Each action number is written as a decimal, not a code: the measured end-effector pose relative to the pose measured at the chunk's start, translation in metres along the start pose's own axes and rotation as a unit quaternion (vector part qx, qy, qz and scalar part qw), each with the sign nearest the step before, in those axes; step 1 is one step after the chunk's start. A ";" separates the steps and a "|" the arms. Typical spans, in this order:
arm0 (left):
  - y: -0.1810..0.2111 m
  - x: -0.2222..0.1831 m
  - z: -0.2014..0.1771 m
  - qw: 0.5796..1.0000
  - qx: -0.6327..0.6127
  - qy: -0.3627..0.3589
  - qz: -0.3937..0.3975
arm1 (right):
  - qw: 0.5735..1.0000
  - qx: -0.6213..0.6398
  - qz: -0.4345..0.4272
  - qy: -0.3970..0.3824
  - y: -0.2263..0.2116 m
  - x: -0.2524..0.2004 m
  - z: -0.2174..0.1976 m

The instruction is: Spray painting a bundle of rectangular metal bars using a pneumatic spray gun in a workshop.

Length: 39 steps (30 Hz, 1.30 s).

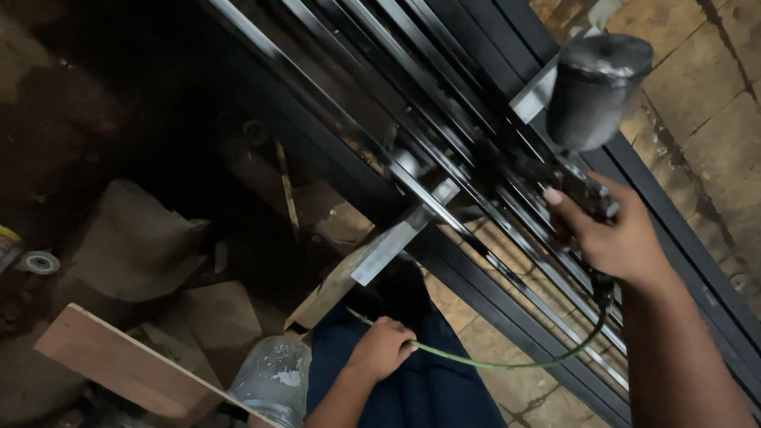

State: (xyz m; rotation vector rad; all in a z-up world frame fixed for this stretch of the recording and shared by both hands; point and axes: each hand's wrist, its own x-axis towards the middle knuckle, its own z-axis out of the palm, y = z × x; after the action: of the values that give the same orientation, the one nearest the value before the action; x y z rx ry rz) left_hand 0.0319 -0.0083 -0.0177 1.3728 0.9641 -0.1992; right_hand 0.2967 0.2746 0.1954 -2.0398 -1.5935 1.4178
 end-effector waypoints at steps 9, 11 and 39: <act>0.001 0.003 -0.007 0.999 -0.046 0.028 -0.004 | 0.994 -0.002 -0.089 -0.066 -0.042 0.046 0.010; -0.002 0.003 -0.005 0.996 -0.048 0.071 0.017 | 0.994 -0.004 -0.082 -0.068 -0.059 0.055 0.012; 0.002 0.015 -0.034 0.964 -0.024 0.251 0.087 | 0.961 -0.057 -0.271 -0.011 -0.145 0.121 0.037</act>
State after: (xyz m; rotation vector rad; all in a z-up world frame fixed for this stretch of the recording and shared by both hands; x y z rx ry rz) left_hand 0.0265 0.0277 -0.0230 1.4849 1.2449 0.3205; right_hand 0.1700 0.4195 0.2018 -1.4611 -2.0708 1.1632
